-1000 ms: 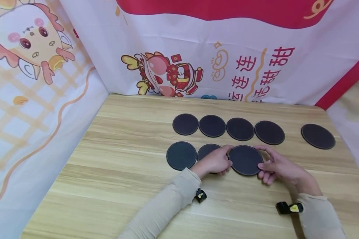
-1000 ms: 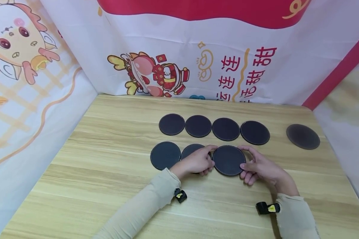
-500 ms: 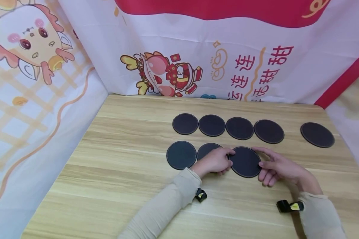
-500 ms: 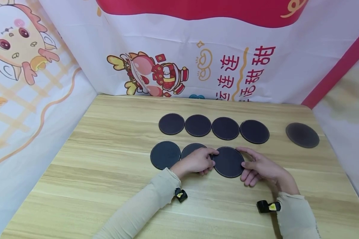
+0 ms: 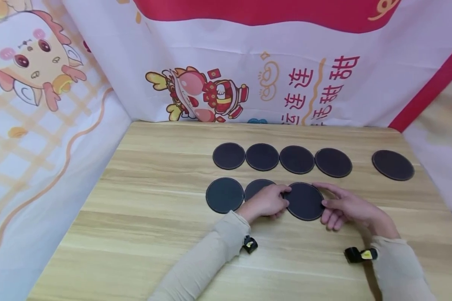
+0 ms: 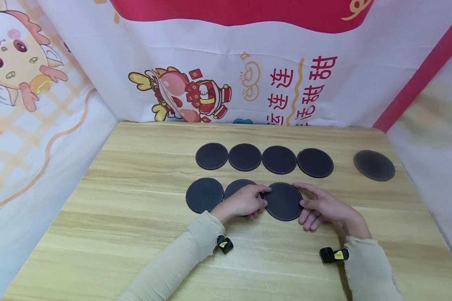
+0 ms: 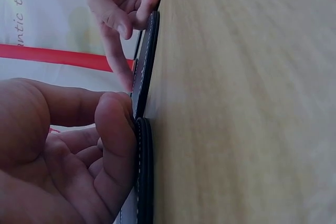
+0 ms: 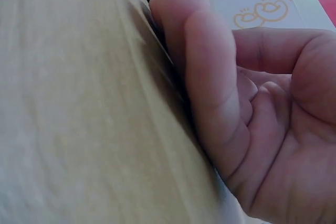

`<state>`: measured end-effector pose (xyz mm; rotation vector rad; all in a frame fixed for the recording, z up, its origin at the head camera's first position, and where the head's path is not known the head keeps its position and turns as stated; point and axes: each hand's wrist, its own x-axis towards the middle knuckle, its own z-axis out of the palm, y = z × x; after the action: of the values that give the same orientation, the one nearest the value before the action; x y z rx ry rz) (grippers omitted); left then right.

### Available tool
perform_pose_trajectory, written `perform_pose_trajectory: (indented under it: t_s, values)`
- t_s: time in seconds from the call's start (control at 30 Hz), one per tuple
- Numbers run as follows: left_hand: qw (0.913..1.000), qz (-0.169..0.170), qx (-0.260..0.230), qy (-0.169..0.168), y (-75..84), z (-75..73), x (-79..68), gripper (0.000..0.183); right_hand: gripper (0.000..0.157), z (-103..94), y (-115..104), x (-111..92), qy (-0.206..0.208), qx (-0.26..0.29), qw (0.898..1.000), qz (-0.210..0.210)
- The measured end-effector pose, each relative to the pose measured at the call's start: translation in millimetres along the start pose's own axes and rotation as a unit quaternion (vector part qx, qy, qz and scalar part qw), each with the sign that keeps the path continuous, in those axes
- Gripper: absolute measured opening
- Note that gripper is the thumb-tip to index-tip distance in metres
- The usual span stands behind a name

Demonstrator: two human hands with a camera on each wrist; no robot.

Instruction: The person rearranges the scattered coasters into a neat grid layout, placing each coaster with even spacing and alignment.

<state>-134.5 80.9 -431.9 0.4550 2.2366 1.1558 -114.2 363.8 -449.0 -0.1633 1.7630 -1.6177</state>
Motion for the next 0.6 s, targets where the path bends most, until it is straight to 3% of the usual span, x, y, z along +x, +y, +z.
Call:
perform_pose_trajectory:
  t_s: [0.1, 0.23, 0.4, 0.5, 0.6]
  values:
    - [1.0, 0.005, -0.004, -0.005, 0.9, -2.4, -1.5, 0.047, 0.068, -0.7, -3.9, -2.7, 0.032, -0.008, 0.999, -0.004]
    - [0.9999, 0.008, -0.004, -0.014, 2.3, -5.9, -1.5, 0.048, 0.071, -16.5, -10.3, -10.1, 0.12, -0.033, 0.992, -0.012]
    - [0.9988, 0.013, 0.033, -0.033, 9.5, -6.9, 2.1, 0.054, 0.077, -57.5, -10.0, -30.3, 0.23, -0.09, 0.969, 0.013]
    - [0.9976, 0.021, 0.043, -0.049, 19.5, -4.5, 4.4, 0.056, 0.084, -80.2, -6.6, -45.0, 0.257, -0.139, 0.955, 0.058]
    - [0.996, 0.037, 0.043, -0.068, 34.0, 0.2, 7.8, 0.055, 0.083, -90.4, -6.0, -59.7, 0.264, -0.197, 0.939, 0.094]
